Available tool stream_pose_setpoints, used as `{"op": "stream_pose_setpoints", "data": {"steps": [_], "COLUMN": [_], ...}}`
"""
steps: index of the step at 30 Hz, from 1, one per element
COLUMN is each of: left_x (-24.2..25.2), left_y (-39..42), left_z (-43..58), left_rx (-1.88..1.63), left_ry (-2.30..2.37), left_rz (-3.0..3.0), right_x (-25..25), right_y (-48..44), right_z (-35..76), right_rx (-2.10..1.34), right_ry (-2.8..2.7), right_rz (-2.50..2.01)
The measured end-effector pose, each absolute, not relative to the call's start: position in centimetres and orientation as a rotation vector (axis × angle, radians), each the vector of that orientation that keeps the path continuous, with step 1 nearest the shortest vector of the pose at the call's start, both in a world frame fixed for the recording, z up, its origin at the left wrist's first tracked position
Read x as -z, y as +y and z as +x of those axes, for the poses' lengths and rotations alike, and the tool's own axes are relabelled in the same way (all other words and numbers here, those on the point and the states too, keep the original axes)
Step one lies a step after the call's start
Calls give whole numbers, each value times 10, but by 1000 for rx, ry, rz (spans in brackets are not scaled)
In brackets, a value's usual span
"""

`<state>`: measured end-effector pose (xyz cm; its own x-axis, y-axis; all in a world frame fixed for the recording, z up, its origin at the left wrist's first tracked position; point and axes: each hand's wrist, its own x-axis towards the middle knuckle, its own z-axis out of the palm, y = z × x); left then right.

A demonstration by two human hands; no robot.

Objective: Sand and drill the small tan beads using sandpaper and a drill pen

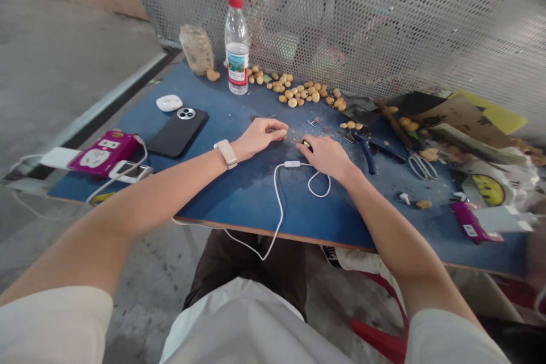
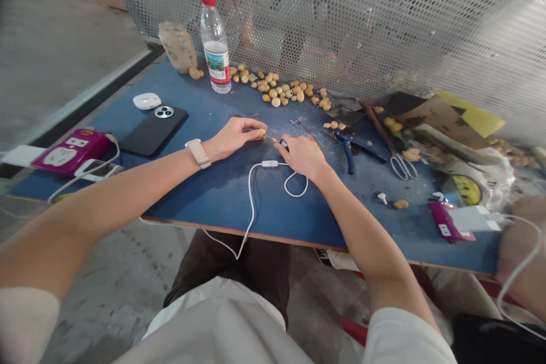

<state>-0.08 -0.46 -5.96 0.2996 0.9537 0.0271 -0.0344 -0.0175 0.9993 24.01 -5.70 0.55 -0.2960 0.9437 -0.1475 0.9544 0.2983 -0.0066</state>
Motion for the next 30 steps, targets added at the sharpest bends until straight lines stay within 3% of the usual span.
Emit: {"op": "stream_pose_setpoints", "data": {"steps": [30], "left_x": [58], "left_y": [-5], "left_z": [-3], "left_rx": [-1016], "left_ry": [944], "left_rz": [1426], "right_x": [0], "right_y": [-54], "right_z": [244], "right_rx": [249], "right_ry": [2529], "right_rz": [1784]}}
